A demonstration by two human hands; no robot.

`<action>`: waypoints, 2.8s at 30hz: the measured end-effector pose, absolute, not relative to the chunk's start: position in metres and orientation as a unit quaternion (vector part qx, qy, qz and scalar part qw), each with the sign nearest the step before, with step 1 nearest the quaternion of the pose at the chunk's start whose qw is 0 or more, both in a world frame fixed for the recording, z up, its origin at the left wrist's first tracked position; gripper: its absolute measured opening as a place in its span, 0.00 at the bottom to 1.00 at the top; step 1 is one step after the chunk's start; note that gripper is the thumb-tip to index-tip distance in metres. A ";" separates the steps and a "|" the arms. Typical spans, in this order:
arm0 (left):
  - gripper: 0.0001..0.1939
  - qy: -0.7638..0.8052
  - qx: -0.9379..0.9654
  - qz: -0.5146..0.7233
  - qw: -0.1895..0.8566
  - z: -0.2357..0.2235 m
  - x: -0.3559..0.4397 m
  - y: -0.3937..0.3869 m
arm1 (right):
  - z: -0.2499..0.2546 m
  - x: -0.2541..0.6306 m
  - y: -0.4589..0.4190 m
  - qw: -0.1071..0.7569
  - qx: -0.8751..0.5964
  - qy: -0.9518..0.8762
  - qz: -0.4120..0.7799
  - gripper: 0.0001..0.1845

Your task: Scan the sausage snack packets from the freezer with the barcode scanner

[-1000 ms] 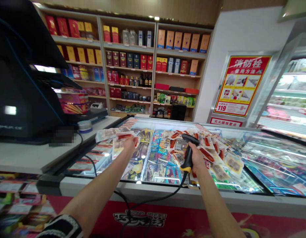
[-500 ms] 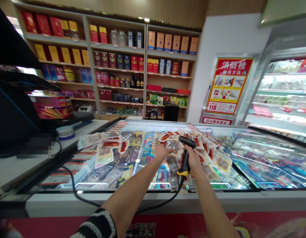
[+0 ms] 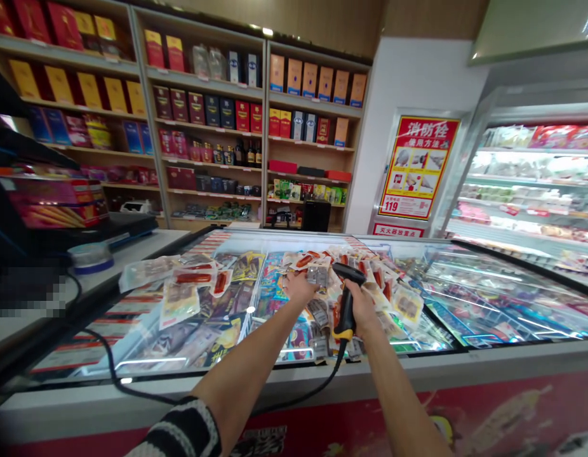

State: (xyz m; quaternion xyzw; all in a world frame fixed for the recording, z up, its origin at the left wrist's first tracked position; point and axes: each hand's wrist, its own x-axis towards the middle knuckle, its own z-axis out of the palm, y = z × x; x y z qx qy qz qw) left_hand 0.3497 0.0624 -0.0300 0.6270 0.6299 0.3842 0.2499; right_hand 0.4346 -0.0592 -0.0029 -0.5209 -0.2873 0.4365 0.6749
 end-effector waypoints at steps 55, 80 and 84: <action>0.12 0.588 0.732 0.309 0.151 -0.042 0.250 0.094 | -0.001 0.399 -0.046 0.639 -0.536 -0.356 0.422 0.14; 0.10 0.570 0.726 0.370 0.105 -0.025 0.107 0.104 | 0.003 0.327 -0.028 0.555 -0.497 -0.439 0.502 0.15; 0.10 0.602 0.709 0.362 0.061 -0.019 0.088 0.112 | 0.003 0.331 -0.027 0.564 -0.504 -0.426 0.497 0.15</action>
